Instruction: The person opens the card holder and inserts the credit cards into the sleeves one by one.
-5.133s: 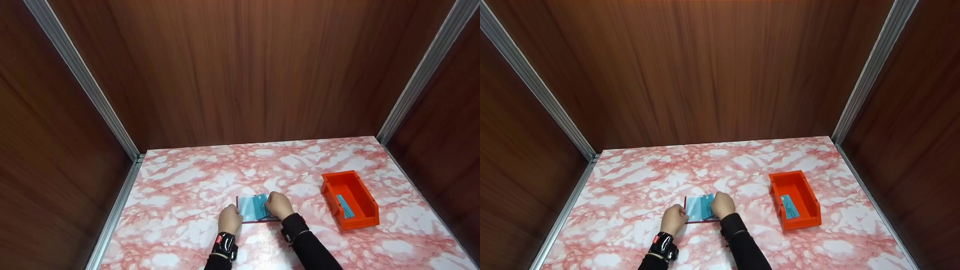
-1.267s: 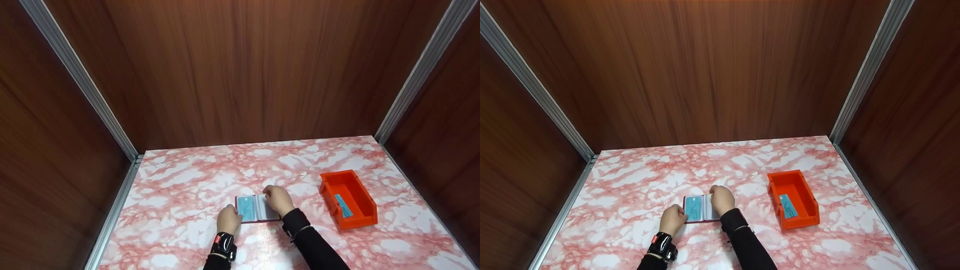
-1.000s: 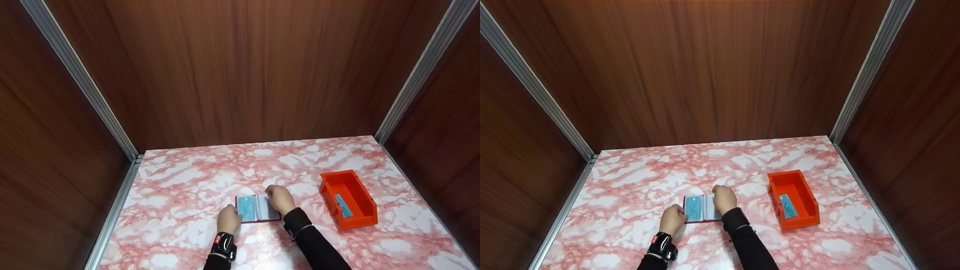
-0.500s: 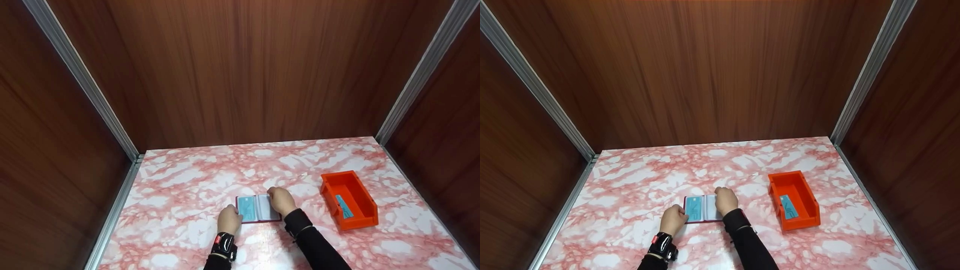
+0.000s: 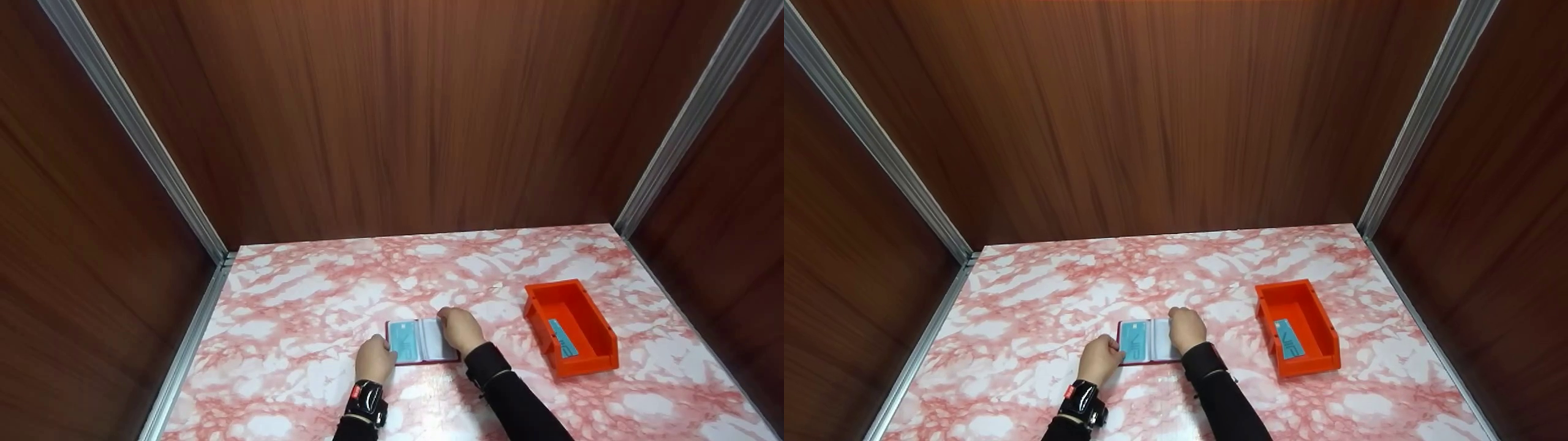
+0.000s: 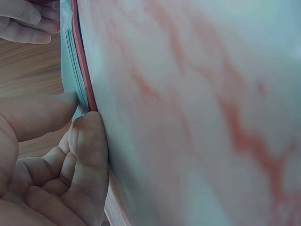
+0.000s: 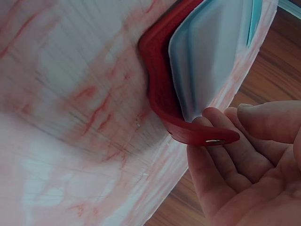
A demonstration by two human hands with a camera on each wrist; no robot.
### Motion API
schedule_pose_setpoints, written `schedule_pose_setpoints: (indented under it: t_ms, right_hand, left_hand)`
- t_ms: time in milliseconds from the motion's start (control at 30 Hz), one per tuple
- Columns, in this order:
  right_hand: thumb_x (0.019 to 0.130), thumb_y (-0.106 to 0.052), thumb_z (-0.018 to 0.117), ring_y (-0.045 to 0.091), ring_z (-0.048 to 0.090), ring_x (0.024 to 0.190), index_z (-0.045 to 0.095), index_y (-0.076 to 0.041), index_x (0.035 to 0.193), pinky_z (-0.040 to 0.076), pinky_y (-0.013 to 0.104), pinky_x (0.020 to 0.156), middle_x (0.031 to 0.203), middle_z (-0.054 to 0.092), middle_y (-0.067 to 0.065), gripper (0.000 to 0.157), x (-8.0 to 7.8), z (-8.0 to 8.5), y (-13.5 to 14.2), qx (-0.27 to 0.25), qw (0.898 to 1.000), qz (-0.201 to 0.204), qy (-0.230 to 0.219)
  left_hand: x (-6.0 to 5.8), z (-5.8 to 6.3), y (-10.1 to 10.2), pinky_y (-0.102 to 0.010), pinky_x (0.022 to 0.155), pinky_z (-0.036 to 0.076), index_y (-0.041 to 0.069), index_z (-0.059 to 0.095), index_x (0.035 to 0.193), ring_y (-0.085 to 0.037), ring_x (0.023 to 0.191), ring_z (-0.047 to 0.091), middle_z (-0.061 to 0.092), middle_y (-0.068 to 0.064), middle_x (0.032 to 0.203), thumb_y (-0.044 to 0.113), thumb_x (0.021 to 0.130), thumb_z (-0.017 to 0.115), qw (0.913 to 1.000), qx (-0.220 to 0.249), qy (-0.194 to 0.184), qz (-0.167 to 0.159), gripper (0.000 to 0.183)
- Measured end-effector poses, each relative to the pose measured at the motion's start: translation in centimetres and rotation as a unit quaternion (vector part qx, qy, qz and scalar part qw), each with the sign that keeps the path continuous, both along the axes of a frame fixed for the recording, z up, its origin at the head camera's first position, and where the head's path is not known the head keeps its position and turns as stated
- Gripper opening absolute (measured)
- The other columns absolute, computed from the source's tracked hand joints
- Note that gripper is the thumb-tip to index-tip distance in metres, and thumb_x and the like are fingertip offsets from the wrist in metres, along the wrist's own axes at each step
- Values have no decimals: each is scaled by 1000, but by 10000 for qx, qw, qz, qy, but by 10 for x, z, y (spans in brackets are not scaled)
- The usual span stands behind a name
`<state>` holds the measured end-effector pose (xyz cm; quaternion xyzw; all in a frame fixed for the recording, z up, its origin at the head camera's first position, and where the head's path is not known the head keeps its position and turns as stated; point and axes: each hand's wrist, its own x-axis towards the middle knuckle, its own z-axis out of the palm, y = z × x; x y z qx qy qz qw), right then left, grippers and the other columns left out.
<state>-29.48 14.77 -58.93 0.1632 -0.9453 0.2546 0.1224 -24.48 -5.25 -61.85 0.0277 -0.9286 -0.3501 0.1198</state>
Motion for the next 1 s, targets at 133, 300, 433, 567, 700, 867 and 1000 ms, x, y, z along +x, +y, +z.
schedule_pose_setpoints:
  t_ms: [133, 300, 433, 567, 700, 867, 1000]
  right_hand:
    - [89, 4, 61, 38, 68, 83, 72, 3, 94, 53, 47, 76, 87, 71, 18, 11, 0, -1, 0, 35, 10000, -24, -76]
    - [88, 5, 61, 36, 68, 79, 72, -1, 91, 53, 46, 71, 84, 70, 15, 12, 0, -2, 1, 160, 9998, 37, -110]
    - [89, 4, 62, 35, 67, 78, 71, -3, 88, 53, 45, 69, 84, 70, 14, 12, 2, -3, 2, 271, 9995, 92, -133]
    - [88, 3, 62, 34, 67, 78, 72, -4, 88, 53, 45, 69, 84, 71, 13, 12, 3, -2, 2, 370, 9991, 122, -152]
    - [84, 5, 63, 34, 66, 77, 72, -5, 87, 53, 45, 68, 81, 70, 13, 14, 5, -2, 2, 420, 9989, 122, -166]
    - [82, 6, 64, 32, 67, 75, 70, -5, 83, 53, 44, 66, 79, 70, 11, 13, 7, -1, 2, 441, 9988, 181, -66]
    - [81, 7, 64, 30, 66, 72, 70, -6, 80, 52, 43, 64, 78, 69, 9, 14, 8, 0, 1, 420, 9989, 185, -37]
  left_hand:
    - [0, 0, 0, -42, 63, 48, 4, 60, 74, -28, 64, 59, 60, -7, 68, 3, 70, 75, 10000, 8, 31, -11, 16]
    - [-1, 0, 0, -42, 63, 48, 5, 60, 74, -27, 64, 59, 60, -6, 68, 4, 71, 76, 10000, 28, 41, -13, 16]
    - [0, 0, 0, -42, 64, 48, 4, 61, 75, -28, 65, 59, 60, -6, 68, 5, 72, 76, 10000, 33, 6, -23, 16]
    - [0, 1, 0, -43, 65, 48, 4, 61, 76, -28, 66, 60, 61, -7, 69, 5, 72, 76, 10000, 52, -36, -31, 16]
    - [0, 1, 0, -43, 65, 48, 3, 61, 76, -29, 66, 60, 61, -8, 69, 4, 71, 77, 10000, 43, -23, -40, 16]
    - [0, 0, 0, -43, 65, 49, 4, 61, 75, -29, 66, 61, 61, -8, 68, 3, 70, 77, 10000, 6, -6, -23, 17]
    - [-1, 1, 0, -43, 65, 49, 3, 61, 76, -29, 66, 61, 61, -8, 69, 3, 70, 78, 10000, 29, -42, -17, 18]
